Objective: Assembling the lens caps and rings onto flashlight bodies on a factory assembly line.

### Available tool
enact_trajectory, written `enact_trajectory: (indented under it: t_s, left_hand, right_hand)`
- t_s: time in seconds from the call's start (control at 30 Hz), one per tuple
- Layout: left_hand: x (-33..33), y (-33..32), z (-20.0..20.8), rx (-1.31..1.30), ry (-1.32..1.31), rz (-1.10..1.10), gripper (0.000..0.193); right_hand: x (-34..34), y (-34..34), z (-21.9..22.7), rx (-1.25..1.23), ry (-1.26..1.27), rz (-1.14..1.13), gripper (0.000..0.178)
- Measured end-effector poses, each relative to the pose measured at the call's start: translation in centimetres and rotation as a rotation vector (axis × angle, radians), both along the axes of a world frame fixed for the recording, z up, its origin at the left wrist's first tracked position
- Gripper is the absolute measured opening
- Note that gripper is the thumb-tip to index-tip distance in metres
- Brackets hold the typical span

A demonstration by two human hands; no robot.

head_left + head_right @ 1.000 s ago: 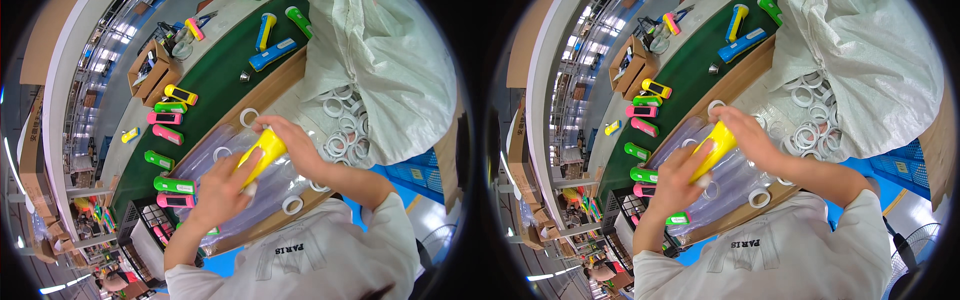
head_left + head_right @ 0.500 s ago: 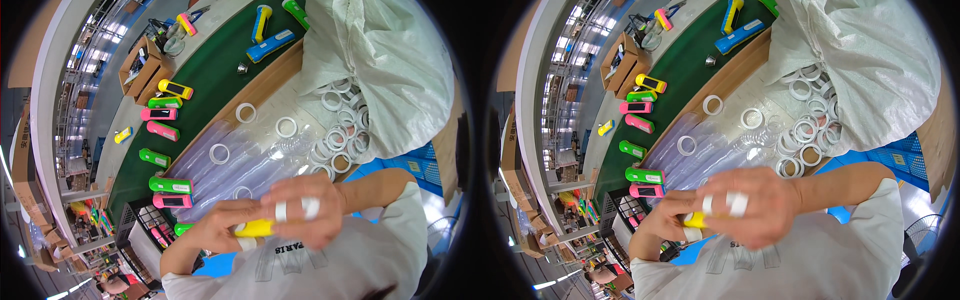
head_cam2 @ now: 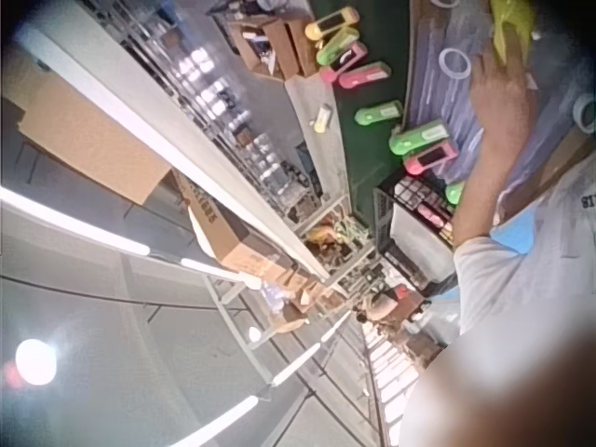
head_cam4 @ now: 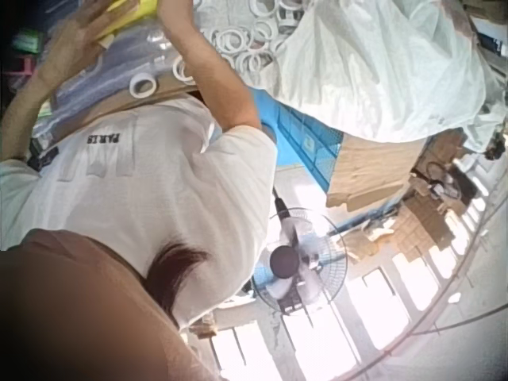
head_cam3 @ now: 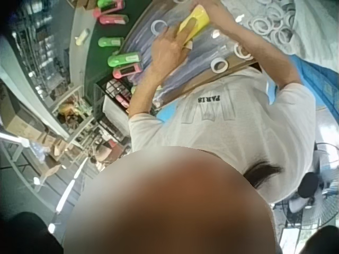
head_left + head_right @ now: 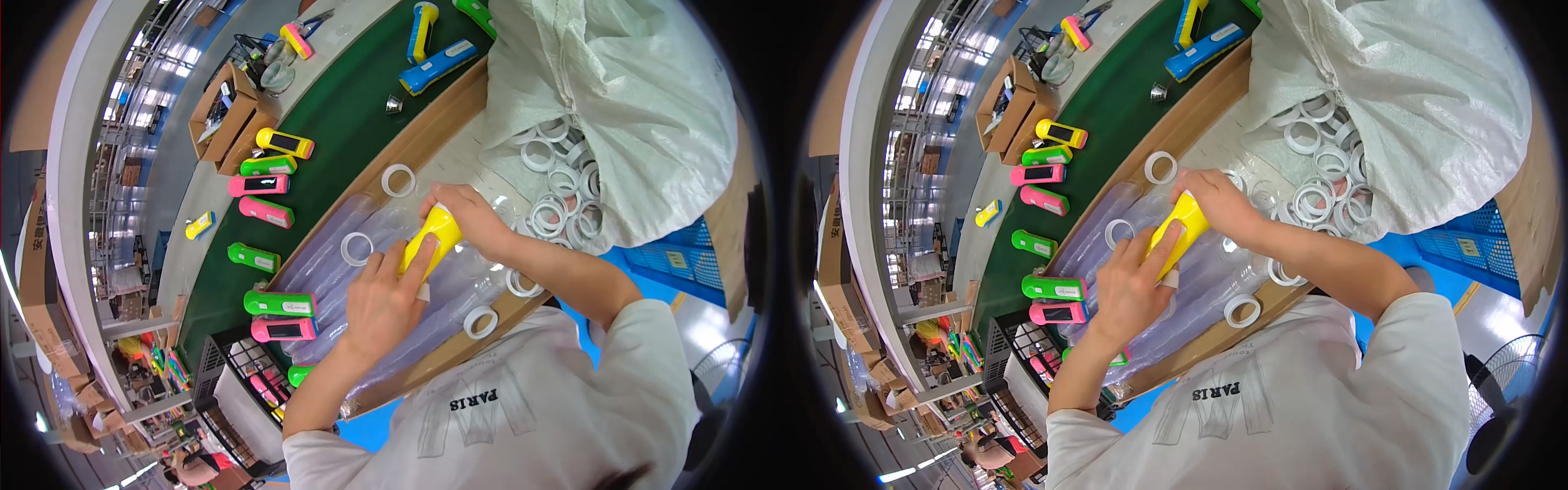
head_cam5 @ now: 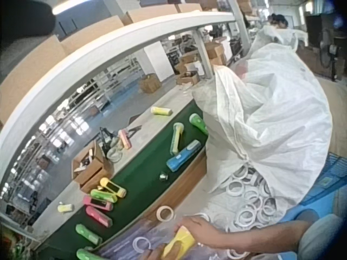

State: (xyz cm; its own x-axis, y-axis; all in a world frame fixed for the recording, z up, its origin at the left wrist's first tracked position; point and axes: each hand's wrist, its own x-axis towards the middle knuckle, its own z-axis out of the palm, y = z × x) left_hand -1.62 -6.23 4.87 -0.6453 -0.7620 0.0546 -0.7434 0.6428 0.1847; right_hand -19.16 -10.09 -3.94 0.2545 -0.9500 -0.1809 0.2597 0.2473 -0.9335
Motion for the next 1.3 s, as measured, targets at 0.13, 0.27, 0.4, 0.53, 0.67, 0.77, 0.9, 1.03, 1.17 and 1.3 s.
enact_trajectory:
  t_s: [0.13, 0.27, 0.4, 0.53, 0.67, 0.77, 0.9, 1.03, 1.17, 1.3]
  left_hand:
    - [0.5, 0.3, -1.1, 0.031, 0.18, 0.052, 0.07]
    - [1.0, 1.4, -1.8, 0.612, 0.707, 0.274, 0.071]
    - [-0.9, 3.3, -2.6, 0.887, 0.999, 0.563, 0.07]
    - [-1.5, 5.5, -3.3, 1.369, 1.003, 0.652, 0.054]
    - [-3.2, 8.2, -3.0, 2.059, 1.765, 0.272, 0.035]
    - [-3.4, 8.5, -2.2, 2.003, 1.676, 0.331, 0.037]
    - [-2.1, 5.9, -4.7, 0.5, 0.659, 0.467, 0.044]
    - [-2.6, 6.0, -6.0, 0.434, 0.661, 0.48, 0.043]
    - [-1.6, 5.2, -5.2, 1.46, 1.241, 0.619, 0.048]
    - [-1.0, 5.3, -6.0, 1.913, 1.751, 0.363, 0.058]
  right_hand:
    - [-0.7, -1.1, 1.7, 0.154, -0.115, 0.043, 0.043]
    - [-1.9, 0.3, 4.0, 0.165, -0.416, 0.068, 0.04]
    - [-1.0, 2.0, 3.6, 0.107, -0.672, -0.039, 0.04]
    - [0.4, 3.4, 3.9, 0.112, -0.7, -0.044, 0.036]
    - [0.9, 4.3, 3.1, 0.113, -1.076, 0.069, 0.033]
    - [1.2, 4.7, 3.2, 0.067, -1.149, 0.065, 0.031]
    - [0.5, 4.7, 3.2, -0.129, -0.358, -0.188, 0.026]
    - [0.4, 4.7, 2.8, -0.072, -0.425, -0.258, 0.025]
    - [-0.6, 3.5, 2.0, 0.186, -0.666, -0.103, 0.027]
    - [-0.8, 3.0, 2.2, 0.24, -0.756, -0.028, 0.037]
